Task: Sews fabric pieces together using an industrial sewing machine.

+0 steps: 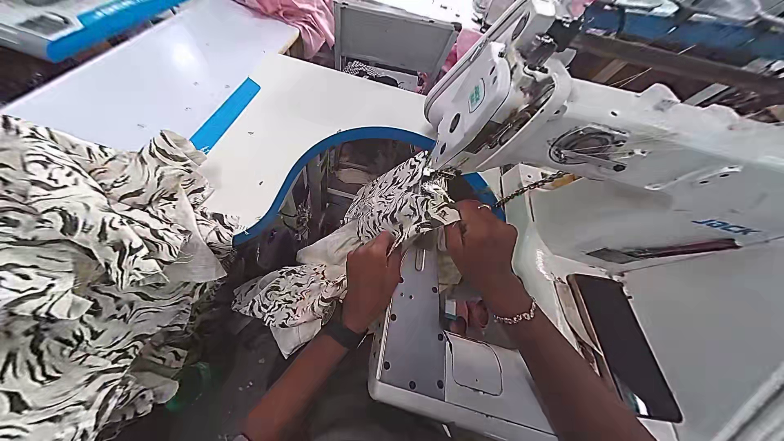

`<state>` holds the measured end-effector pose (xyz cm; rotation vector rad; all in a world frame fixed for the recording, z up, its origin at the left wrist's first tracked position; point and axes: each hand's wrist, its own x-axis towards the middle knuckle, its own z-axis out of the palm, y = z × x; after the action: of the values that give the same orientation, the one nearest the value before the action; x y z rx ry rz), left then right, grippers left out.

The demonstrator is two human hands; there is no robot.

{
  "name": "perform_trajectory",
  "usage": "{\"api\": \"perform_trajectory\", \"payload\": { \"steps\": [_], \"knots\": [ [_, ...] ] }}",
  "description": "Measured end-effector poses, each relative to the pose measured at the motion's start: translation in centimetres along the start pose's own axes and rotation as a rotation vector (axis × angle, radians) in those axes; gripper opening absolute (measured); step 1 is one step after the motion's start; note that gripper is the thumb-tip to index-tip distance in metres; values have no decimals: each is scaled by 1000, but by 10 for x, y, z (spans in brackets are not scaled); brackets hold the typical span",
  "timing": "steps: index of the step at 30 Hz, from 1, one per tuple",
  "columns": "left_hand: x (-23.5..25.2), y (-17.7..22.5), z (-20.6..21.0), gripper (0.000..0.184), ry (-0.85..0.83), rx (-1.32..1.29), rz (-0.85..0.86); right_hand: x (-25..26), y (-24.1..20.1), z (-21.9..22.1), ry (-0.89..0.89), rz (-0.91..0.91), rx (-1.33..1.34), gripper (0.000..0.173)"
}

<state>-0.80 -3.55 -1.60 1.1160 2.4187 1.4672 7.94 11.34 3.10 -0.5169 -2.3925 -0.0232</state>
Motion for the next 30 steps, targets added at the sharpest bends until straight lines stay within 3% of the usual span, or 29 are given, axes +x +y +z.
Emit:
{"api": "perform_trajectory", "payload": {
  "steps": [4, 8, 10, 13, 14, 16, 17, 19, 22, 24, 27, 30],
  "knots": [
    [-8, -27, -14, 16, 117, 51, 44, 0, 11, -5, 13, 65, -33, 23],
    [-48, -68, -52, 18, -20, 276, -69, 6, 21, -15, 2, 117, -76, 23],
    [-64, -62, -98, 9, -202, 288, 21, 7, 28, -13, -78, 162, -64, 23],
    [-60, -8, -134, 40, -761, -101, 396, 0, 21, 3, -270, 142, -2, 25],
    [-48, 8, -123, 42, -831, -191, 459, -3, 14, 8, -298, 71, 41, 22],
    [-10, 13, -76, 26, -586, -125, 470, -4, 6, 14, -280, -47, 102, 26],
    [9, 8, -48, 23, -467, -74, 399, -3, 7, 8, -279, -13, 100, 32],
    [28, 5, -3, 39, -420, -71, 168, 0, 30, -22, -345, 269, 54, 50],
    [27, 11, 18, 53, -419, -110, -46, 6, 82, -58, -517, 640, -160, 45],
    [35, 6, 25, 61, -380, -163, -75, 2, 63, -53, -538, 545, -168, 36],
    [48, 8, 40, 62, -97, -344, -12, -9, 16, -34, -405, 160, 26, 26],
    [43, 7, 39, 43, -22, -417, -31, -9, 51, -41, -383, 265, -45, 27]
  ]
}}
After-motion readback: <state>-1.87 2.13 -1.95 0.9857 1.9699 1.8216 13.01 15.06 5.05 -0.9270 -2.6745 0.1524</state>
